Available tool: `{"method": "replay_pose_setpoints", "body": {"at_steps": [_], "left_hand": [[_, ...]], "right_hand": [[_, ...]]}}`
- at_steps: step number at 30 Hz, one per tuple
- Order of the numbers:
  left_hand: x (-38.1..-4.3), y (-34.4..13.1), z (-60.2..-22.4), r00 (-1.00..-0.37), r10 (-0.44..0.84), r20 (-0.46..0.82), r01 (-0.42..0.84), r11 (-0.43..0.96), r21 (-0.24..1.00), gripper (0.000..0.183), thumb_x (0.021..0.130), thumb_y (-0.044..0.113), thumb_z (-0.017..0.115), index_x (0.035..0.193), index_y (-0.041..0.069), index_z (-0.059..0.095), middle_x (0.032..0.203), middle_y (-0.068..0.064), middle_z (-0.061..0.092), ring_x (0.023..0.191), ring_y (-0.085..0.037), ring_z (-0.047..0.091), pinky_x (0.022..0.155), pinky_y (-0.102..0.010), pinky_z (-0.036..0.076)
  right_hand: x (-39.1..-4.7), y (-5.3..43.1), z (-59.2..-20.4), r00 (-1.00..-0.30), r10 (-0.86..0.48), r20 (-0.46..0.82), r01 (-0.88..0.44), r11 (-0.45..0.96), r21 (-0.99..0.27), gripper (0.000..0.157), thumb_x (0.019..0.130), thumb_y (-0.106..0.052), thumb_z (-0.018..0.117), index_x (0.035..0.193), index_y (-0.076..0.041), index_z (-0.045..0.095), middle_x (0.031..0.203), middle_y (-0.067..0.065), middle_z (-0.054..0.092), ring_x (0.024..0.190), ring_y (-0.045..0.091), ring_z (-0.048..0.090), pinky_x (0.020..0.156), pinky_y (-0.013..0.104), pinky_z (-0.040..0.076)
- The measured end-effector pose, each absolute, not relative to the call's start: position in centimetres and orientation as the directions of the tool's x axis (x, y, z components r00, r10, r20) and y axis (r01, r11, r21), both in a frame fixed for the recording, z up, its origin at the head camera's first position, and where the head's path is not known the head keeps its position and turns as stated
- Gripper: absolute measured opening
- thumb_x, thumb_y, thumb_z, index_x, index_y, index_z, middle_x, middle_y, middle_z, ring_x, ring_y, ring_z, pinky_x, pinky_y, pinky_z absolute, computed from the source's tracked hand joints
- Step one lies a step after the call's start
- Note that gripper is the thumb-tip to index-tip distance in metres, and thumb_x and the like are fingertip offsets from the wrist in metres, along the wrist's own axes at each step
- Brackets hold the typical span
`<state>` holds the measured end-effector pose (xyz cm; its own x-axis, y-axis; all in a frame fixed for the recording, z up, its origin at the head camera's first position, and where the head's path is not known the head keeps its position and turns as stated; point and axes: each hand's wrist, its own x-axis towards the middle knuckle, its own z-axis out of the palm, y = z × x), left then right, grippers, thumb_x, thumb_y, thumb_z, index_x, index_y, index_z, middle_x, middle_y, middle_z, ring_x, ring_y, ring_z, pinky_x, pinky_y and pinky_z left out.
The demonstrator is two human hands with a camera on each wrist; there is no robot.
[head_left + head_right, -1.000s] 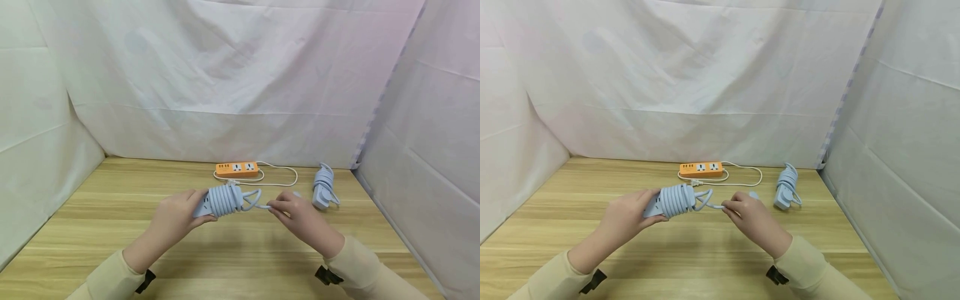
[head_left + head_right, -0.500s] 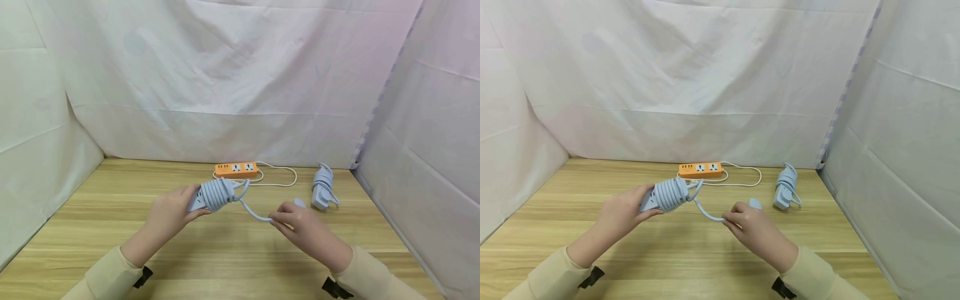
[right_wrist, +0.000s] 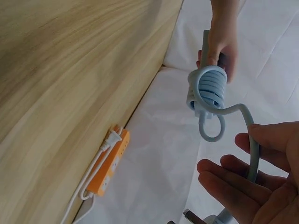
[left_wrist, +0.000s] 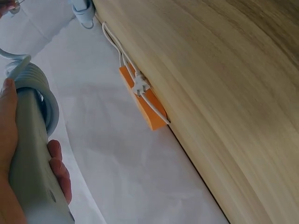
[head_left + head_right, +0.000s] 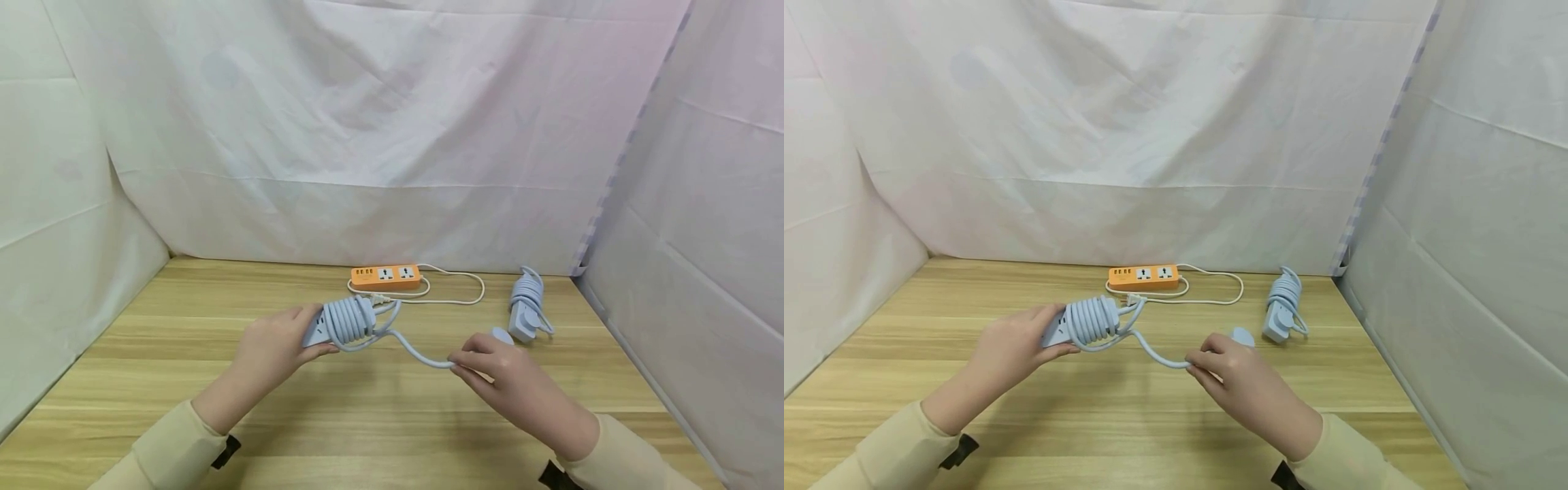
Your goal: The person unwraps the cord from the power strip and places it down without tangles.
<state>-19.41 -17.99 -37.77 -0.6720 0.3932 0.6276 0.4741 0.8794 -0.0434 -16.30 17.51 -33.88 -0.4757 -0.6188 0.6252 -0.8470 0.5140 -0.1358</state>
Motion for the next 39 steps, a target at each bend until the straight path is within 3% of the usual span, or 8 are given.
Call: {"method": "replay_pose_setpoints", "body": {"at_steps": [6, 14, 19, 23, 26, 31, 35, 39], "left_hand": [[-19.3, -18.2, -37.8, -0.673, 0.395, 0.626, 0.473, 0.880, -0.046, 0.064, 0.069, 0.056, 0.080, 0.109, 0.010, 0.060, 0.080, -0.004, 0.066, 0.057, -0.015, 0.058, 0.042, -0.030, 0.041], [-19.4, -18.5, -38.0, -0.655, 0.413, 0.633, 0.481, 0.874, -0.073, 0.065, 0.066, 0.054, 0.083, 0.108, 0.009, 0.060, 0.075, -0.003, 0.063, 0.054, -0.015, 0.055, 0.040, -0.031, 0.040], [-19.4, -18.7, -38.1, -0.614, 0.453, 0.647, 0.500, 0.857, -0.125, 0.064, 0.067, 0.055, 0.083, 0.106, 0.009, 0.061, 0.075, -0.003, 0.062, 0.054, -0.015, 0.056, 0.039, -0.032, 0.041], [-19.3, -18.7, -38.0, -0.599, 0.466, 0.651, 0.510, 0.849, -0.138, 0.064, 0.068, 0.055, 0.081, 0.106, 0.009, 0.061, 0.075, -0.003, 0.062, 0.054, -0.015, 0.055, 0.040, -0.032, 0.041], [-19.1, -18.5, -37.9, -0.592, 0.477, 0.650, 0.515, 0.844, -0.150, 0.064, 0.067, 0.055, 0.082, 0.106, 0.009, 0.061, 0.075, -0.002, 0.061, 0.054, -0.015, 0.056, 0.041, -0.033, 0.042], [-18.7, -17.8, -37.7, -0.576, 0.504, 0.643, 0.533, 0.829, -0.172, 0.064, 0.067, 0.056, 0.082, 0.105, 0.009, 0.062, 0.077, -0.002, 0.063, 0.057, -0.016, 0.059, 0.044, -0.033, 0.046], [-18.4, -17.3, -37.4, -0.560, 0.521, 0.644, 0.551, 0.815, -0.180, 0.062, 0.067, 0.056, 0.082, 0.105, 0.010, 0.063, 0.077, -0.001, 0.063, 0.057, -0.015, 0.058, 0.043, -0.031, 0.045], [-18.3, -16.9, -37.3, -0.536, 0.540, 0.649, 0.565, 0.801, -0.200, 0.061, 0.068, 0.056, 0.082, 0.104, 0.010, 0.063, 0.075, -0.001, 0.060, 0.054, -0.014, 0.055, 0.041, -0.029, 0.041]], "right_hand": [[-16.4, 17.8, -33.0, -0.440, -0.603, 0.666, -0.856, 0.506, -0.107, 0.035, 0.101, -0.036, 0.049, 0.093, -0.014, 0.074, 0.089, -0.008, 0.059, 0.069, 0.002, 0.052, 0.058, 0.011, 0.041], [-16.5, 18.2, -31.4, -0.424, -0.575, 0.700, -0.855, 0.508, -0.101, 0.040, 0.102, -0.038, 0.049, 0.093, -0.008, 0.074, 0.087, -0.004, 0.061, 0.069, 0.004, 0.054, 0.058, 0.013, 0.044], [-16.9, 18.3, -30.4, -0.349, -0.535, 0.769, -0.862, 0.506, -0.039, 0.040, 0.101, -0.035, 0.051, 0.094, -0.004, 0.075, 0.086, 0.001, 0.064, 0.066, 0.009, 0.056, 0.055, 0.017, 0.045], [-17.5, 18.7, -30.0, -0.391, -0.499, 0.773, -0.829, 0.555, -0.061, 0.043, 0.101, -0.039, 0.051, 0.094, -0.004, 0.076, 0.087, 0.000, 0.065, 0.065, 0.008, 0.057, 0.055, 0.016, 0.046], [-18.1, 19.2, -29.9, -0.448, -0.474, 0.758, -0.805, 0.583, -0.111, 0.034, 0.099, -0.034, 0.058, 0.097, -0.004, 0.076, 0.088, -0.001, 0.066, 0.068, 0.008, 0.057, 0.058, 0.015, 0.046], [-19.1, 19.3, -30.0, -0.468, -0.438, 0.768, -0.784, 0.606, -0.132, 0.013, 0.089, -0.013, 0.071, 0.100, -0.007, 0.076, 0.090, -0.003, 0.066, 0.069, 0.006, 0.055, 0.059, 0.016, 0.046], [-19.8, 19.1, -30.1, -0.485, -0.413, 0.771, -0.769, 0.621, -0.152, 0.020, 0.081, -0.001, 0.075, 0.100, -0.008, 0.076, 0.088, -0.004, 0.066, 0.068, 0.005, 0.055, 0.060, 0.015, 0.046], [-20.5, 18.6, -30.4, -0.499, -0.387, 0.775, -0.767, 0.614, -0.187, 0.016, 0.082, -0.002, 0.074, 0.097, -0.006, 0.076, 0.085, -0.004, 0.065, 0.069, 0.007, 0.058, 0.062, 0.013, 0.046]]}}
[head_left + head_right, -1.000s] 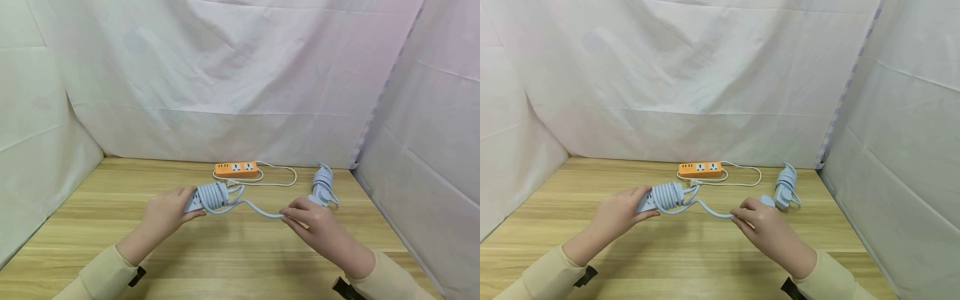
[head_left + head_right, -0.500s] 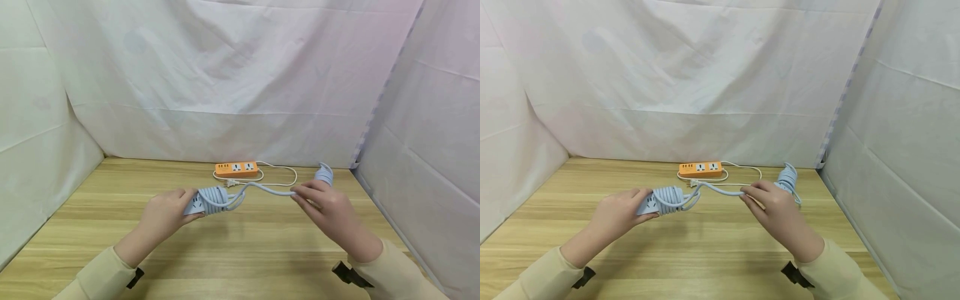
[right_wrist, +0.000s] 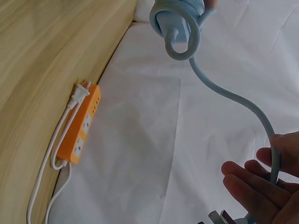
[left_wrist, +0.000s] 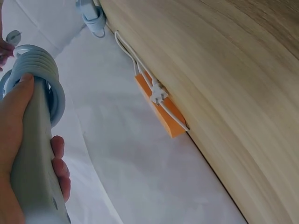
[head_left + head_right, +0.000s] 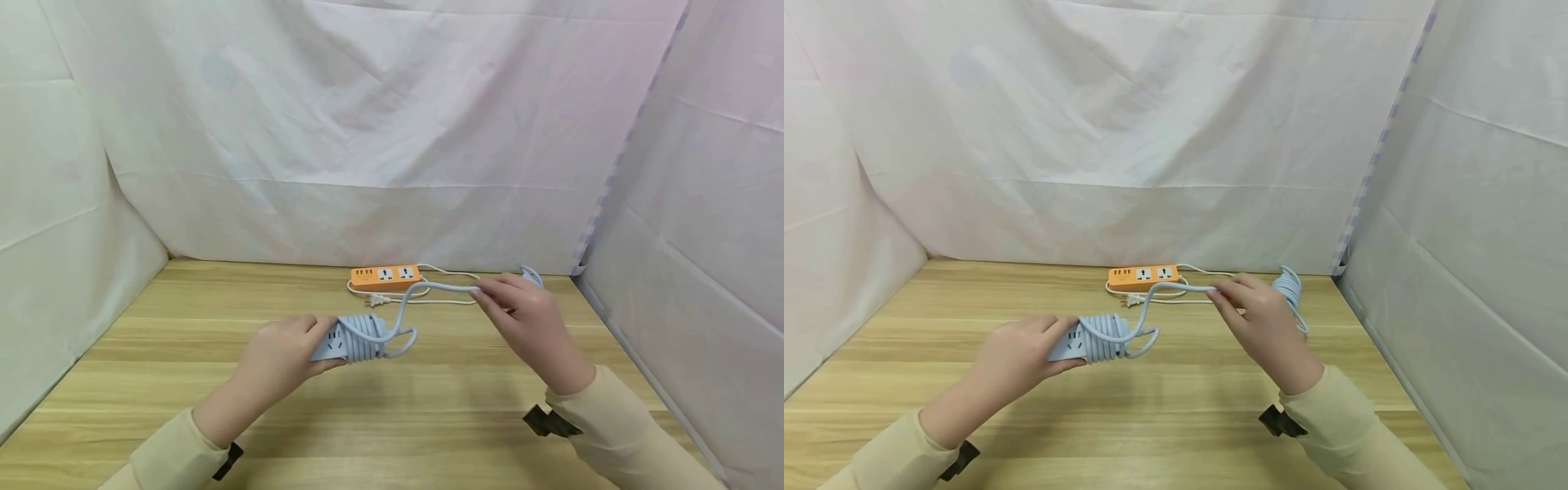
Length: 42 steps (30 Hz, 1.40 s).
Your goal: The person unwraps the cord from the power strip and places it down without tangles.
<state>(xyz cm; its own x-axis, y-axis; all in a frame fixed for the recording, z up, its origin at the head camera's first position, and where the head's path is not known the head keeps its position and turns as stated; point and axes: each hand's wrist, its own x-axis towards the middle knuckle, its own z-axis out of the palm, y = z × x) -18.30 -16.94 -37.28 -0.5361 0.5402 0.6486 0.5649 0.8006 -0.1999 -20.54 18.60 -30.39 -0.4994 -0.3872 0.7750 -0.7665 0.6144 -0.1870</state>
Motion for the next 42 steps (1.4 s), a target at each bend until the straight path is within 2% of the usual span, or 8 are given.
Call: {"method": "replay_pose_setpoints", "body": {"at_steps": [5, 9, 15, 20, 27, 37, 42], "left_hand": [[-18.2, -16.5, -37.1, -0.521, 0.558, 0.646, 0.573, 0.789, -0.220, 0.059, 0.069, 0.056, 0.081, 0.104, 0.011, 0.064, 0.075, -0.001, 0.059, 0.055, -0.015, 0.055, 0.041, -0.030, 0.042], [-18.2, -16.2, -37.1, -0.523, 0.561, 0.642, 0.577, 0.787, -0.218, 0.058, 0.070, 0.055, 0.081, 0.104, 0.012, 0.064, 0.073, 0.000, 0.058, 0.054, -0.014, 0.054, 0.042, -0.031, 0.042], [-18.4, -15.7, -37.1, -0.515, 0.565, 0.644, 0.583, 0.782, -0.220, 0.057, 0.071, 0.055, 0.081, 0.105, 0.013, 0.063, 0.073, -0.001, 0.057, 0.054, -0.015, 0.053, 0.042, -0.031, 0.043], [-18.4, -15.3, -37.1, -0.510, 0.572, 0.643, 0.587, 0.777, -0.227, 0.056, 0.072, 0.055, 0.080, 0.104, 0.013, 0.063, 0.071, -0.001, 0.056, 0.054, -0.015, 0.053, 0.042, -0.031, 0.042], [-18.3, -14.8, -36.9, -0.511, 0.582, 0.633, 0.585, 0.774, -0.240, 0.056, 0.072, 0.058, 0.078, 0.103, 0.014, 0.064, 0.072, -0.001, 0.058, 0.055, -0.015, 0.054, 0.042, -0.030, 0.044], [-18.0, -14.5, -36.9, -0.468, 0.608, 0.642, 0.611, 0.747, -0.262, 0.057, 0.070, 0.057, 0.080, 0.102, 0.013, 0.063, 0.073, -0.001, 0.055, 0.055, -0.015, 0.053, 0.043, -0.031, 0.044], [-17.8, -14.5, -36.8, -0.445, 0.620, 0.646, 0.632, 0.729, -0.264, 0.057, 0.069, 0.056, 0.081, 0.101, 0.013, 0.062, 0.074, -0.001, 0.056, 0.057, -0.016, 0.055, 0.044, -0.032, 0.046]], "right_hand": [[-20.7, 17.3, -30.7, -0.522, -0.396, 0.756, -0.772, 0.597, -0.220, 0.012, 0.086, -0.004, 0.072, 0.098, -0.007, 0.074, 0.086, -0.003, 0.065, 0.074, 0.009, 0.062, 0.065, 0.014, 0.049], [-20.5, 16.1, -31.0, -0.508, -0.437, 0.743, -0.798, 0.562, -0.215, 0.014, 0.087, -0.003, 0.071, 0.100, -0.006, 0.073, 0.087, -0.002, 0.063, 0.076, 0.009, 0.062, 0.066, 0.016, 0.051], [-20.2, 14.4, -31.5, -0.386, -0.530, 0.755, -0.870, 0.480, -0.108, 0.031, 0.078, -0.005, 0.079, 0.108, -0.001, 0.070, 0.094, 0.004, 0.064, 0.079, 0.013, 0.068, 0.064, 0.024, 0.055], [-19.9, 13.2, -31.8, -0.297, -0.614, 0.732, -0.882, 0.470, 0.036, 0.040, 0.072, -0.017, 0.086, 0.106, -0.002, 0.069, 0.095, 0.006, 0.063, 0.072, 0.014, 0.064, 0.057, 0.025, 0.052], [-19.4, 12.2, -32.3, -0.332, -0.689, 0.644, -0.883, 0.468, 0.045, 0.036, 0.073, -0.023, 0.087, 0.100, -0.006, 0.069, 0.095, 0.002, 0.063, 0.067, 0.009, 0.060, 0.057, 0.021, 0.051], [-20.1, 12.5, -32.9, -0.336, -0.679, 0.653, -0.867, 0.493, 0.066, 0.039, 0.066, -0.025, 0.091, 0.091, -0.009, 0.065, 0.088, -0.001, 0.064, 0.064, 0.008, 0.061, 0.054, 0.024, 0.050], [-20.4, 12.9, -32.9, -0.333, -0.694, 0.639, -0.880, 0.471, 0.053, 0.037, 0.067, -0.024, 0.090, 0.089, -0.010, 0.064, 0.084, -0.002, 0.064, 0.063, 0.007, 0.060, 0.053, 0.022, 0.049]]}}
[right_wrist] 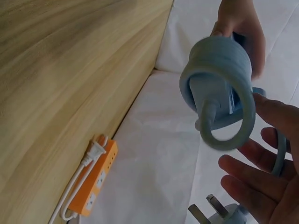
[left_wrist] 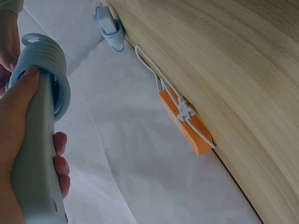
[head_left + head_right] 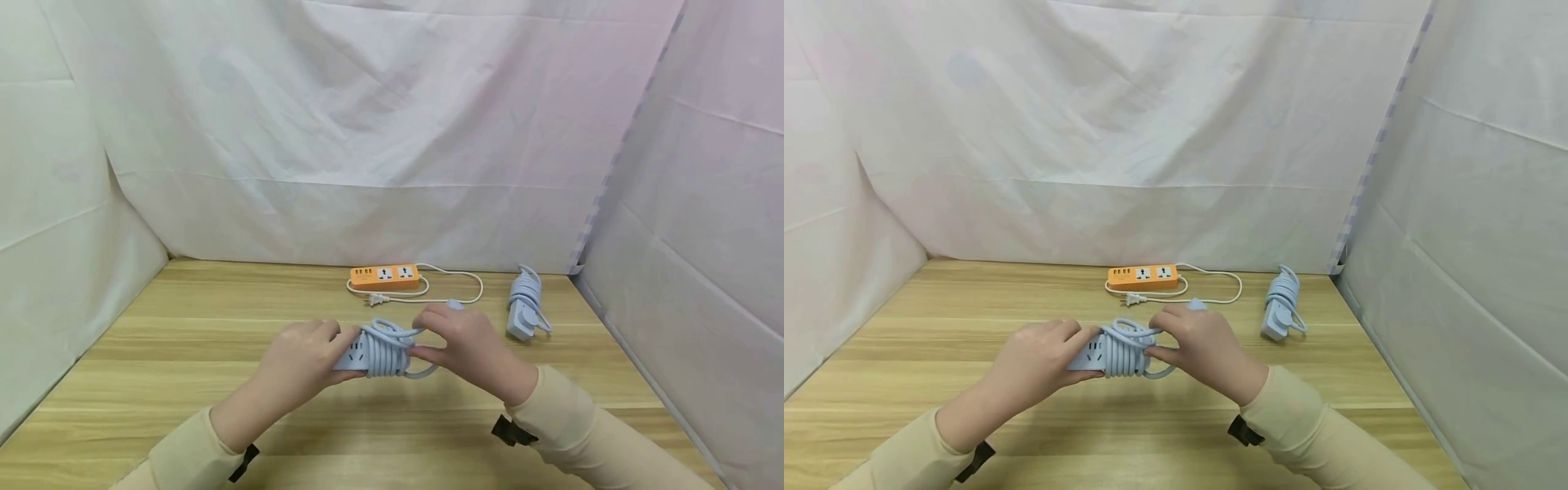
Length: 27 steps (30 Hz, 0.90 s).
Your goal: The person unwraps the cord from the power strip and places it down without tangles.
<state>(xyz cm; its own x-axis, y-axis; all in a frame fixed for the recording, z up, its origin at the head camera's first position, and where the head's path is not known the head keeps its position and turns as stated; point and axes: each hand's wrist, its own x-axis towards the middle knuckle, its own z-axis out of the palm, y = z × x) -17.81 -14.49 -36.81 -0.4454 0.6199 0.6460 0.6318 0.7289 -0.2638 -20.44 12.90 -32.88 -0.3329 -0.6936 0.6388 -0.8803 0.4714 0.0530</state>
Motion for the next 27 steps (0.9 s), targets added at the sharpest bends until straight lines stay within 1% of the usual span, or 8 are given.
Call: {"method": "replay_pose_setpoints", "body": {"at_steps": [3, 7, 11, 14, 18, 20, 23, 27], "left_hand": [[-17.7, -14.5, -36.7, -0.416, 0.628, 0.657, 0.656, 0.708, -0.262, 0.058, 0.068, 0.056, 0.082, 0.102, 0.014, 0.063, 0.075, -0.001, 0.057, 0.058, -0.016, 0.056, 0.044, -0.032, 0.046], [-17.5, -14.3, -36.5, -0.379, 0.639, 0.670, 0.679, 0.683, -0.269, 0.061, 0.066, 0.057, 0.082, 0.106, 0.016, 0.064, 0.076, -0.001, 0.057, 0.057, -0.016, 0.055, 0.044, -0.032, 0.046], [-17.3, -14.1, -36.3, -0.359, 0.646, 0.673, 0.689, 0.670, -0.275, 0.064, 0.065, 0.058, 0.082, 0.109, 0.017, 0.065, 0.076, 0.000, 0.055, 0.056, -0.015, 0.052, 0.044, -0.030, 0.044], [-17.1, -14.0, -36.3, -0.353, 0.643, 0.680, 0.699, 0.664, -0.265, 0.064, 0.063, 0.057, 0.083, 0.109, 0.016, 0.065, 0.076, 0.001, 0.055, 0.058, -0.015, 0.053, 0.045, -0.031, 0.045], [-17.1, -13.8, -36.2, -0.363, 0.629, 0.687, 0.701, 0.670, -0.243, 0.063, 0.064, 0.054, 0.084, 0.110, 0.015, 0.066, 0.078, 0.001, 0.058, 0.061, -0.015, 0.057, 0.048, -0.032, 0.049], [-17.1, -13.7, -36.1, -0.374, 0.624, 0.686, 0.696, 0.677, -0.237, 0.064, 0.064, 0.053, 0.084, 0.112, 0.015, 0.065, 0.078, 0.001, 0.058, 0.060, -0.014, 0.057, 0.047, -0.031, 0.048], [-17.2, -13.8, -36.1, -0.392, 0.615, 0.684, 0.688, 0.690, -0.226, 0.067, 0.064, 0.051, 0.085, 0.117, 0.016, 0.064, 0.077, 0.001, 0.057, 0.058, -0.013, 0.055, 0.045, -0.030, 0.046], [-17.3, -13.9, -36.2, -0.414, 0.601, 0.684, 0.676, 0.706, -0.210, 0.068, 0.064, 0.052, 0.085, 0.120, 0.020, 0.063, 0.076, 0.001, 0.057, 0.058, -0.013, 0.054, 0.045, -0.030, 0.045]], "right_hand": [[-20.9, 13.3, -32.8, -0.342, -0.698, 0.629, -0.882, 0.470, 0.042, 0.033, 0.069, -0.020, 0.089, 0.089, -0.010, 0.064, 0.083, -0.003, 0.065, 0.066, 0.007, 0.061, 0.056, 0.023, 0.051], [-21.5, 13.8, -32.7, -0.386, -0.691, 0.611, -0.874, 0.487, -0.001, 0.027, 0.073, -0.016, 0.086, 0.090, -0.010, 0.065, 0.083, -0.003, 0.067, 0.074, 0.008, 0.065, 0.063, 0.026, 0.053], [-22.0, 14.1, -33.1, -0.427, -0.682, 0.594, -0.868, 0.494, -0.057, 0.023, 0.076, -0.015, 0.084, 0.090, -0.011, 0.066, 0.084, -0.004, 0.068, 0.078, 0.009, 0.067, 0.066, 0.027, 0.054], [-22.4, 14.2, -33.6, -0.447, -0.674, 0.588, -0.863, 0.499, -0.083, 0.022, 0.077, -0.016, 0.083, 0.089, -0.012, 0.066, 0.084, -0.004, 0.069, 0.079, 0.009, 0.067, 0.066, 0.027, 0.054], [-23.0, 14.5, -34.5, -0.467, -0.672, 0.575, -0.854, 0.512, -0.096, 0.021, 0.078, -0.016, 0.083, 0.089, -0.012, 0.066, 0.084, -0.004, 0.068, 0.079, 0.009, 0.068, 0.066, 0.028, 0.054], [-23.3, 14.6, -35.0, -0.484, -0.671, 0.562, -0.848, 0.519, -0.111, 0.021, 0.078, -0.016, 0.083, 0.090, -0.012, 0.066, 0.085, -0.003, 0.068, 0.079, 0.009, 0.068, 0.067, 0.028, 0.054], [-23.6, 14.8, -35.7, -0.526, -0.669, 0.525, -0.830, 0.539, -0.146, 0.020, 0.079, -0.018, 0.082, 0.091, -0.012, 0.067, 0.086, -0.003, 0.069, 0.079, 0.011, 0.068, 0.069, 0.029, 0.054], [-24.0, 14.9, -36.5, -0.590, -0.678, 0.439, -0.796, 0.581, -0.173, 0.019, 0.081, -0.021, 0.081, 0.092, -0.013, 0.068, 0.088, -0.002, 0.069, 0.081, 0.012, 0.067, 0.070, 0.030, 0.054]]}}
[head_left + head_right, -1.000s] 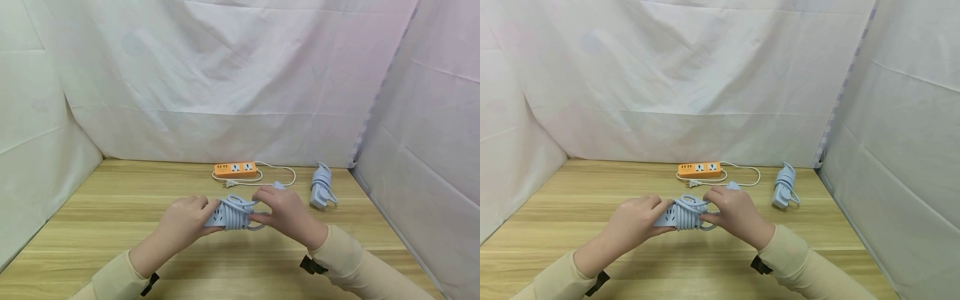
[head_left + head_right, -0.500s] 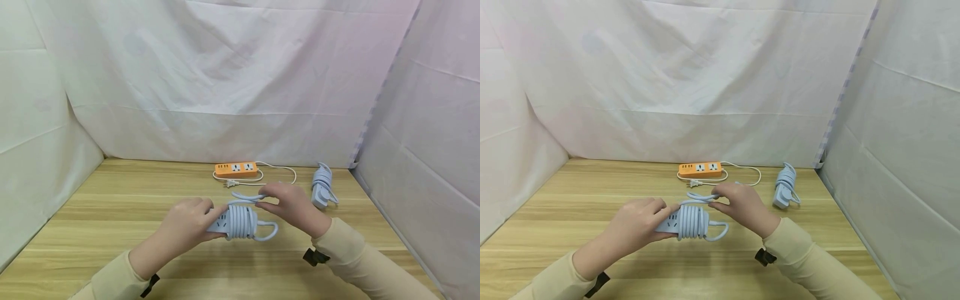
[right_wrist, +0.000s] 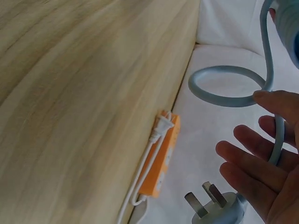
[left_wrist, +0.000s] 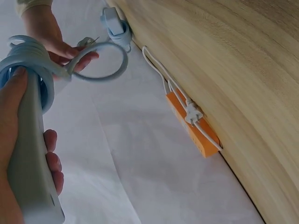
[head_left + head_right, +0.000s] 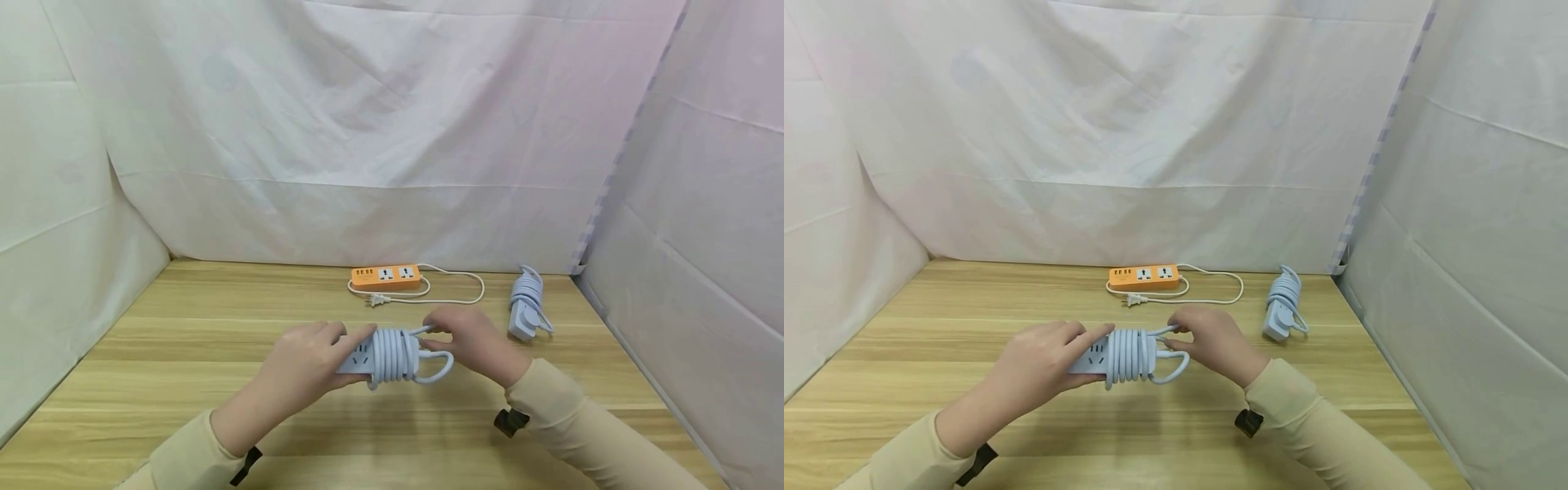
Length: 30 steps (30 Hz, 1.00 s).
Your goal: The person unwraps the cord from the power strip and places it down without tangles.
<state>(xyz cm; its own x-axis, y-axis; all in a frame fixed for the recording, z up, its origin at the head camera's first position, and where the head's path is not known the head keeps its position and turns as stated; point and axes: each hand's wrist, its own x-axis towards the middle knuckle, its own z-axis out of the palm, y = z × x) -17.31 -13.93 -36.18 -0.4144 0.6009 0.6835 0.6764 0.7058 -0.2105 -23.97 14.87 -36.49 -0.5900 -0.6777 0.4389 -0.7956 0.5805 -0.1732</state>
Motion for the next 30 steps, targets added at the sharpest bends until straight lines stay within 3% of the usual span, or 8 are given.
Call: {"method": "replay_pose_setpoints", "body": {"at_steps": [7, 14, 21, 30], "left_hand": [[-17.6, -14.4, -36.3, -0.461, 0.588, 0.664, 0.649, 0.734, -0.200, 0.065, 0.067, 0.053, 0.084, 0.121, 0.020, 0.065, 0.076, 0.000, 0.058, 0.058, -0.013, 0.055, 0.045, -0.030, 0.045], [-18.0, -14.9, -36.4, -0.506, 0.571, 0.647, 0.609, 0.767, -0.201, 0.066, 0.069, 0.054, 0.082, 0.122, 0.018, 0.066, 0.076, -0.002, 0.061, 0.057, -0.014, 0.057, 0.045, -0.030, 0.045], [-18.3, -15.3, -36.7, -0.539, 0.553, 0.635, 0.577, 0.792, -0.199, 0.068, 0.069, 0.054, 0.082, 0.124, 0.018, 0.065, 0.076, -0.003, 0.062, 0.058, -0.016, 0.059, 0.045, -0.031, 0.046], [-18.8, -15.7, -37.0, -0.543, 0.526, 0.655, 0.545, 0.814, -0.202, 0.067, 0.068, 0.054, 0.083, 0.121, 0.017, 0.066, 0.071, -0.002, 0.058, 0.053, -0.014, 0.055, 0.041, -0.030, 0.042]], "right_hand": [[-24.6, 15.1, -37.6, -0.651, -0.688, 0.320, -0.756, 0.628, -0.187, 0.031, 0.074, -0.015, 0.085, 0.100, -0.012, 0.069, 0.097, 0.000, 0.064, 0.086, 0.016, 0.067, 0.070, 0.032, 0.053], [-25.3, 15.4, -38.6, -0.680, -0.690, 0.249, -0.733, 0.631, -0.253, 0.041, 0.073, -0.012, 0.082, 0.112, -0.010, 0.069, 0.105, 0.002, 0.051, 0.086, 0.021, 0.060, 0.069, 0.031, 0.049], [-25.9, 15.4, -39.4, -0.669, -0.728, 0.151, -0.734, 0.613, -0.292, 0.050, 0.076, -0.007, 0.074, 0.125, -0.006, 0.063, 0.114, 0.006, 0.051, 0.093, 0.017, 0.055, 0.078, 0.033, 0.051], [-26.3, 15.6, -40.1, -0.665, -0.746, 0.040, -0.710, 0.615, -0.342, 0.057, 0.080, -0.007, 0.072, 0.133, -0.003, 0.055, 0.131, 0.013, 0.053, 0.118, 0.029, 0.054, 0.098, 0.044, 0.045]]}}
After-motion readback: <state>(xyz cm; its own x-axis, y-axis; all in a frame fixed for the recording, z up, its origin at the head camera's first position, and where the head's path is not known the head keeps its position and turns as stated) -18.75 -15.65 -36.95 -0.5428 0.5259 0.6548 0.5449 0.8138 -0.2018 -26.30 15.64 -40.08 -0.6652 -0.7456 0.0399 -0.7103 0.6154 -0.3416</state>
